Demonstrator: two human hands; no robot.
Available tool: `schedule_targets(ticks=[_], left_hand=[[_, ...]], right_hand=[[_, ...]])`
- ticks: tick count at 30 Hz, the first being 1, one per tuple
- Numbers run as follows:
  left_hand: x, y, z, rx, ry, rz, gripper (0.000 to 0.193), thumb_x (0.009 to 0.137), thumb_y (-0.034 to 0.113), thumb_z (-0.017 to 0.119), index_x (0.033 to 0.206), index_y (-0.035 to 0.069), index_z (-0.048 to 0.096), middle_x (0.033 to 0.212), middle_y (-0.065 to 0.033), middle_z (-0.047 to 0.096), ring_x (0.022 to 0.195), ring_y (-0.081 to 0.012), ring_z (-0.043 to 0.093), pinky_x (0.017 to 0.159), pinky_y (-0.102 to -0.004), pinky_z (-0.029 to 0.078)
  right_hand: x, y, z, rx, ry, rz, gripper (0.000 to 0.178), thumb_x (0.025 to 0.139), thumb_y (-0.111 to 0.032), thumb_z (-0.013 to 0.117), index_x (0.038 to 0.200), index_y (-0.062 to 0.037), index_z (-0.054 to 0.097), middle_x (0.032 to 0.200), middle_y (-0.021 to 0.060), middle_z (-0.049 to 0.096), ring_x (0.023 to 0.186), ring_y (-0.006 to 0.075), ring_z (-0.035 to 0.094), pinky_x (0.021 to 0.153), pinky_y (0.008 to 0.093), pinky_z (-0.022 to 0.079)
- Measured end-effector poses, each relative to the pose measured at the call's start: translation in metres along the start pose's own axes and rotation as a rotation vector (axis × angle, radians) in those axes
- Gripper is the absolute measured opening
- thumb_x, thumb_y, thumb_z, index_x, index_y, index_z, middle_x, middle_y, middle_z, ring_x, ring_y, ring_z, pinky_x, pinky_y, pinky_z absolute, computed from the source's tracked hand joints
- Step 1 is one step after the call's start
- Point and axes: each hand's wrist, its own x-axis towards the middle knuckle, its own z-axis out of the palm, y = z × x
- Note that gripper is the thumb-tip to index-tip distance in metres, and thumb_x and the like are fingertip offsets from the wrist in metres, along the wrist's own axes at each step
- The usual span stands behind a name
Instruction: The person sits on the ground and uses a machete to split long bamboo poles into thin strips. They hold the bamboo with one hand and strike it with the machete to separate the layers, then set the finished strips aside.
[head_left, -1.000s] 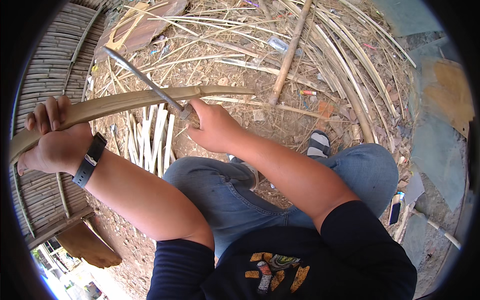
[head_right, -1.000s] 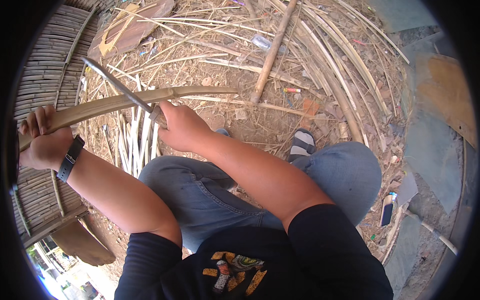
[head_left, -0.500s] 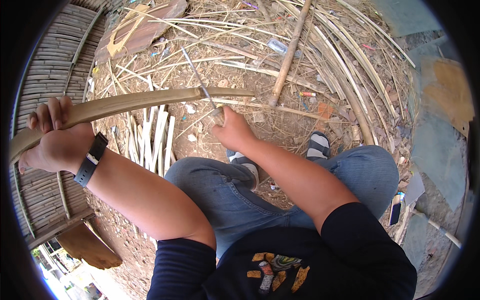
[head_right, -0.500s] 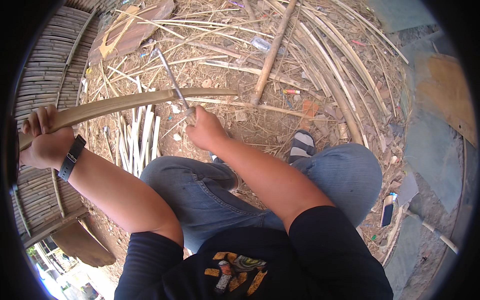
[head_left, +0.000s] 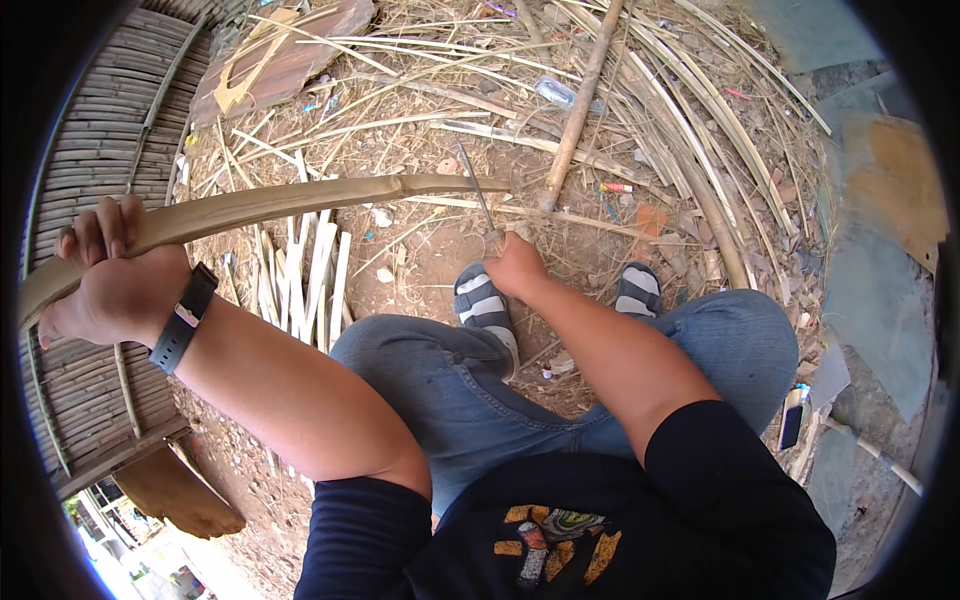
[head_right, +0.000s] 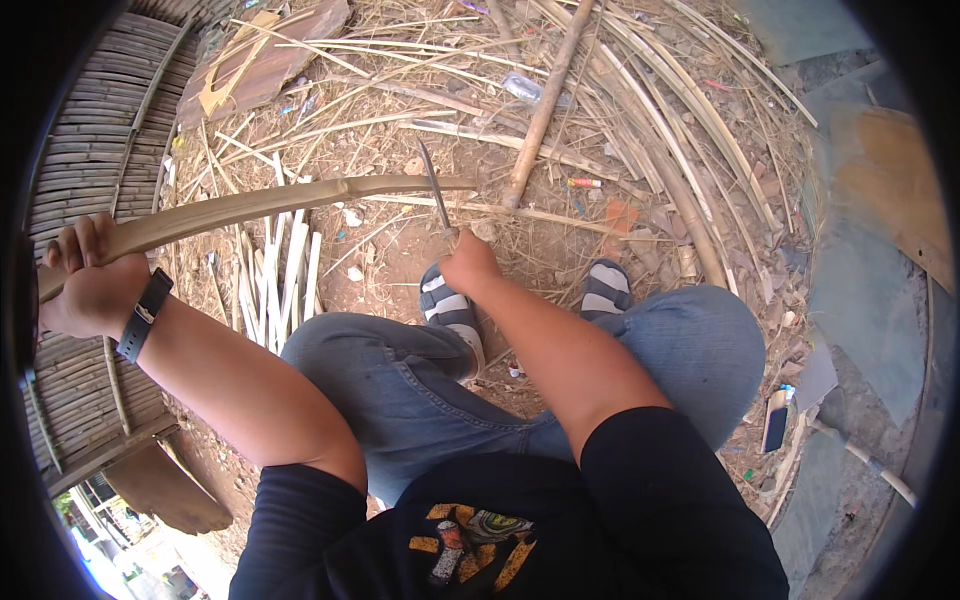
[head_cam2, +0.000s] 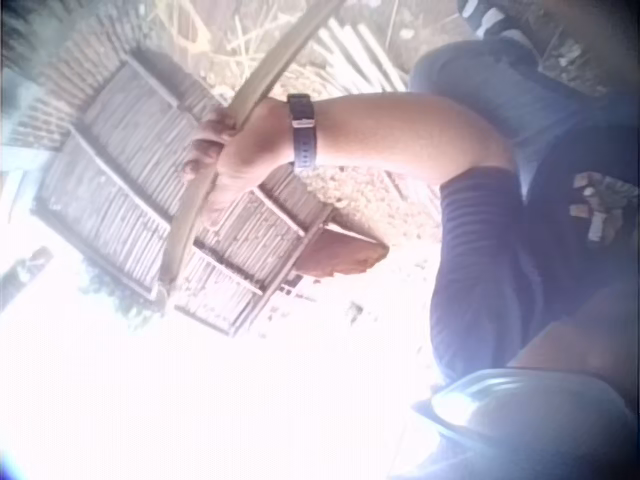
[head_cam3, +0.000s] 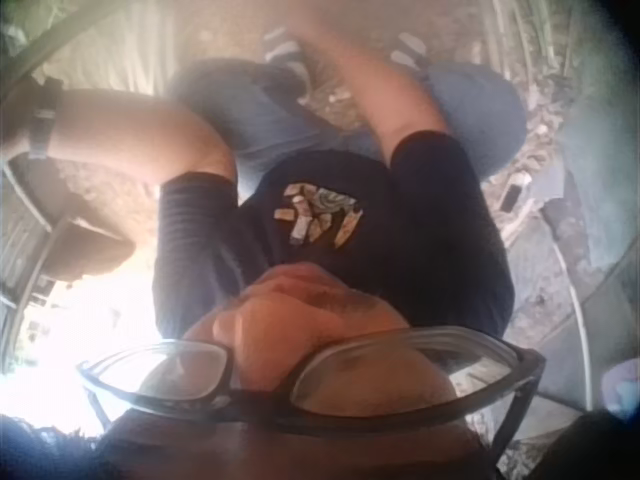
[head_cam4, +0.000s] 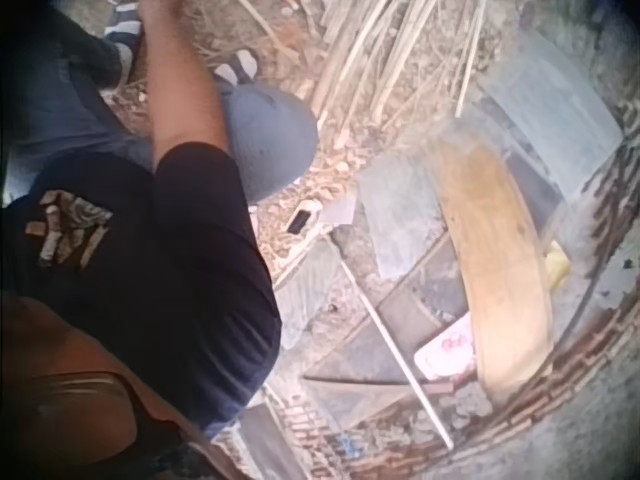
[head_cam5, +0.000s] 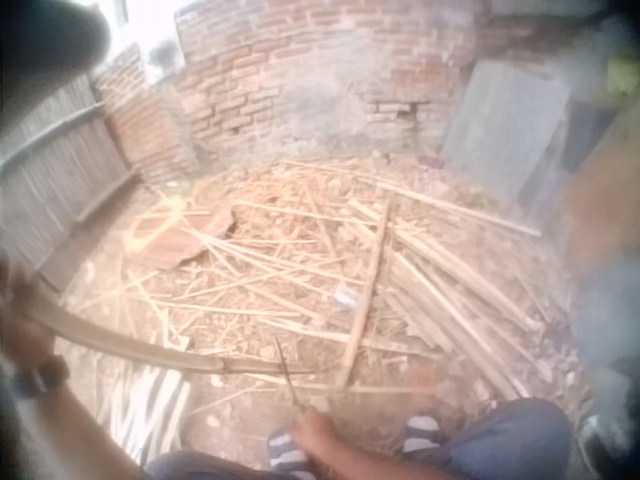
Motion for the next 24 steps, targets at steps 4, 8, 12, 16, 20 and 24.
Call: schedule_targets(ticks=[4, 8, 12, 16, 20, 24], left_hand=[[-0.012, 0.005, 0.012, -0.041, -0.018, -0.006, 0.080, 0.089, 0.086, 0.021, 0.075, 0.011, 0.045, 0.057, -0.0004, 0.033, 0.046, -0.0136, 0.027, 0.046, -0.0278, 0.023], [-0.006, 0.035, 0.008, -0.105, -0.194, -0.015, 0.069, 0.088, 0.078, 0.034, 0.071, 0.012, 0.044, 0.056, -0.0011, 0.033, 0.044, -0.0142, 0.029, 0.046, -0.0291, 0.023], [-0.019, 0.030, 0.025, -0.109, -0.074, 0.082, 0.074, 0.090, 0.081, 0.027, 0.073, 0.011, 0.044, 0.057, -0.0021, 0.035, 0.044, -0.0146, 0.031, 0.046, -0.0293, 0.026], [-0.040, -0.042, 0.048, 0.143, 0.269, 0.098, 0.084, 0.090, 0.084, 0.005, 0.080, 0.010, 0.044, 0.060, -0.0012, 0.039, 0.048, -0.0152, 0.033, 0.051, -0.0278, 0.033], [-0.035, -0.050, 0.034, 0.105, 0.196, 0.093, 0.083, 0.093, 0.081, 0.007, 0.080, 0.009, 0.047, 0.065, -0.0041, 0.045, 0.055, -0.0172, 0.042, 0.059, -0.0307, 0.042], [-0.021, -0.045, 0.020, 0.153, 0.074, 0.146, 0.090, 0.093, 0.081, 0.015, 0.082, 0.005, 0.060, 0.080, -0.0118, 0.061, 0.079, -0.0293, 0.062, 0.071, -0.0402, 0.050]], right_hand=[[-0.008, -0.029, 0.000, 0.076, -0.008, -0.032, 0.048, 0.083, -0.022, 0.070, 0.120, 0.0052, 0.057, 0.105, 0.0293, 0.069, 0.103, 0.0429, 0.067, 0.090, 0.0475, 0.053], [-0.010, -0.057, -0.014, 0.167, 0.006, -0.147, 0.046, 0.082, -0.022, 0.069, 0.118, 0.0041, 0.059, 0.094, 0.0267, 0.069, 0.093, 0.0424, 0.069, 0.083, 0.0483, 0.054], [-0.011, -0.080, -0.023, 0.218, 0.052, -0.230, 0.042, 0.082, -0.022, 0.070, 0.114, 0.0030, 0.060, 0.085, 0.0245, 0.068, 0.084, 0.0414, 0.069, 0.076, 0.0482, 0.053], [-0.017, -0.101, -0.042, 0.306, 0.033, -0.267, 0.040, 0.083, -0.023, 0.070, 0.111, 0.0039, 0.059, 0.081, 0.0230, 0.067, 0.079, 0.0390, 0.068, 0.073, 0.0468, 0.053], [-0.030, -0.129, -0.055, 0.319, 0.011, -0.327, 0.041, 0.084, -0.026, 0.073, 0.109, 0.0038, 0.058, 0.082, 0.0211, 0.066, 0.078, 0.0359, 0.067, 0.072, 0.0439, 0.051], [-0.040, -0.137, -0.068, 0.319, -0.049, -0.386, 0.045, 0.085, -0.027, 0.072, 0.113, 0.0043, 0.057, 0.089, 0.0222, 0.067, 0.084, 0.0355, 0.067, 0.077, 0.0428, 0.050]])
